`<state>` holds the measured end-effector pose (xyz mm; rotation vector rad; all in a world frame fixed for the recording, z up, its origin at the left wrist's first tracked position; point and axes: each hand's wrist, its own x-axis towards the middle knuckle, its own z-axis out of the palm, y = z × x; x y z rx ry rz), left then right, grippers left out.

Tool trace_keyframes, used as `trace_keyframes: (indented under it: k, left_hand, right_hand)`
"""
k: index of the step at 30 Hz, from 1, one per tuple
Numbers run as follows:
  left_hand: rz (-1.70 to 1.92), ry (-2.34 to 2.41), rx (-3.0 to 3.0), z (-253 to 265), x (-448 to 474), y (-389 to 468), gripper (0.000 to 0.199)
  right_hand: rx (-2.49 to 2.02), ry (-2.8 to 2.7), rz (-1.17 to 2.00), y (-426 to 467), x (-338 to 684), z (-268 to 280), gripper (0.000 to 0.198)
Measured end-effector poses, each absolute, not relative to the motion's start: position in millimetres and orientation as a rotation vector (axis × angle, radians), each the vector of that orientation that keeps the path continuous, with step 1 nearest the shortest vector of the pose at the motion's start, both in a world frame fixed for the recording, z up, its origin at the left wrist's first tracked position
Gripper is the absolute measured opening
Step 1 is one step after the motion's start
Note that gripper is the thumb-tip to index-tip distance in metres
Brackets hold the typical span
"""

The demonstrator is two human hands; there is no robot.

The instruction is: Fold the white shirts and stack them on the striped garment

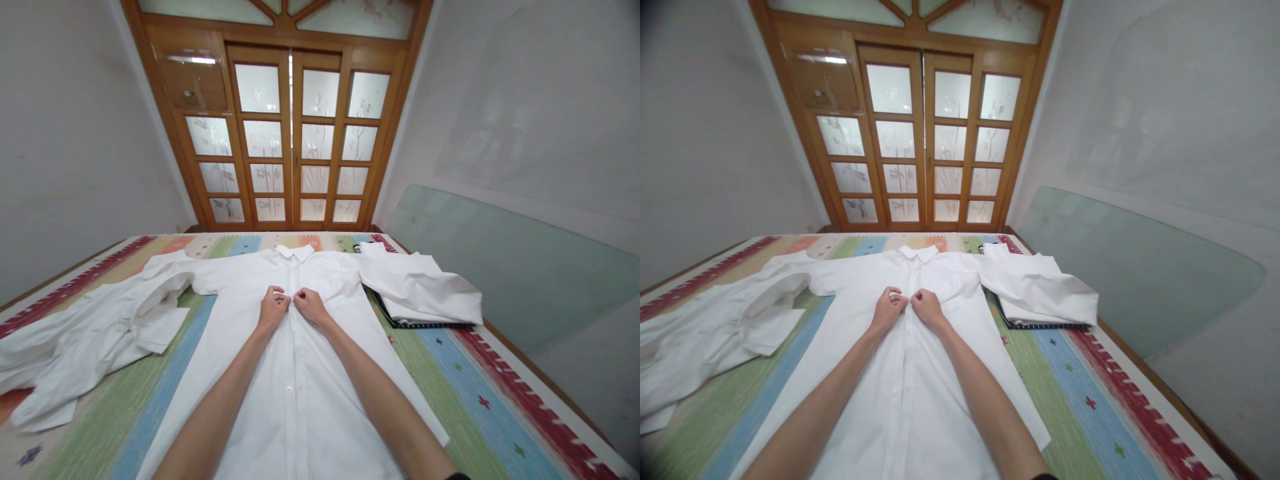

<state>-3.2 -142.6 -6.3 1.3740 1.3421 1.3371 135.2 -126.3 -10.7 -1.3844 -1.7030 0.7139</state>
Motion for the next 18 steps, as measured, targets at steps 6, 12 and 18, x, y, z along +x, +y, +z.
trace_keyframes:
  k: [6,12,18]
  left_hand:
    - [1.35,1.584,1.621,-3.0,-0.8,-146.8,0.013]
    - [1.135,1.633,1.934,-2.0,-8.5,-147.2,0.004]
    - [0.988,1.486,2.277,-11.9,-34.5,-170.1,0.024]
  right_hand:
    - [-1.473,-1.765,0.682,-121.1,134.4,-11.2,0.011]
    - [-1.496,-1.761,0.582,-122.2,133.4,-7.8,0.008]
    - [-1.283,-2.031,0.331,-153.9,148.1,-10.0,0.013]
